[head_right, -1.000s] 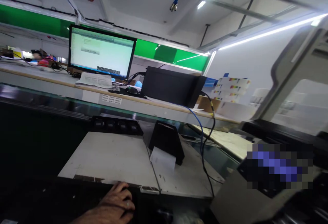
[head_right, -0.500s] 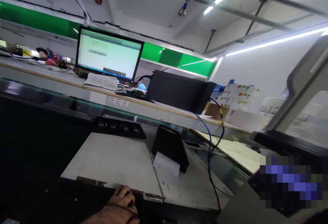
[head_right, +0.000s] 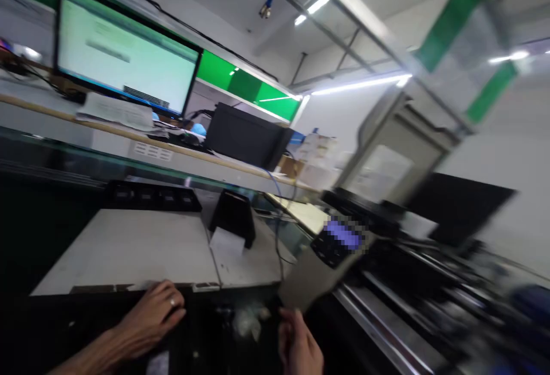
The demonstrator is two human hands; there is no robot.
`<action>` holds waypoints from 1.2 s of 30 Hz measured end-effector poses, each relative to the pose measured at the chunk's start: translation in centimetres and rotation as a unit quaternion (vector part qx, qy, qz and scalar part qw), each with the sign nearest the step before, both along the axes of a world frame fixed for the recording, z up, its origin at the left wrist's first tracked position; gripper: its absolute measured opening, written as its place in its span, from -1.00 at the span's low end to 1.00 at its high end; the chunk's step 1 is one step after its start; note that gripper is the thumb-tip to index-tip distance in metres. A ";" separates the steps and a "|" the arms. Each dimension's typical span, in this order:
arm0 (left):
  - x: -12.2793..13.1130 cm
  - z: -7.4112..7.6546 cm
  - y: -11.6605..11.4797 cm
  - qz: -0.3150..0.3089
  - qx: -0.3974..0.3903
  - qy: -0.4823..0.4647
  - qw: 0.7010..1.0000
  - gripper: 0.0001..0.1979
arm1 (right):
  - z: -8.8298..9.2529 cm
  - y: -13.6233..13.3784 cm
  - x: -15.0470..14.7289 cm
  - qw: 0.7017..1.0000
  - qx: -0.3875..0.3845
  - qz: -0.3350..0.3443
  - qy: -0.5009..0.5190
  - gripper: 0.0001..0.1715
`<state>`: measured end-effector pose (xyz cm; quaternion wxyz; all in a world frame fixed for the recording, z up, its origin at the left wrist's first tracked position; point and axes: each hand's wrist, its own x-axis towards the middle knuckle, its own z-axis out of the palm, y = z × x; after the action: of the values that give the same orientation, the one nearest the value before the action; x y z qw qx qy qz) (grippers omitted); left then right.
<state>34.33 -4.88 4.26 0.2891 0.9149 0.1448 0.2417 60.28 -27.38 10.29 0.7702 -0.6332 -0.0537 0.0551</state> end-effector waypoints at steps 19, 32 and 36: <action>0.1 -1.1 0.0 -0.037 -0.042 -0.014 0.998 -0.63 | 11.3 -0.8 12.7 0.996 0.080 -0.040 -0.018 -0.44; 0.1 -0.8 -0.1 -0.018 -0.032 -0.072 0.997 -0.64 | 9.2 0.2 13.3 0.991 0.109 -0.044 -0.065 -0.57; -0.1 -0.7 0.1 0.008 -0.030 -0.117 0.993 -0.64 | 8.5 0.7 13.0 0.990 0.131 -0.039 -0.047 -0.60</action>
<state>34.27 -4.80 3.51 0.3295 0.8698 0.1248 0.3452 73.27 -26.64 18.79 0.8445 -0.5305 -0.0724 -0.0124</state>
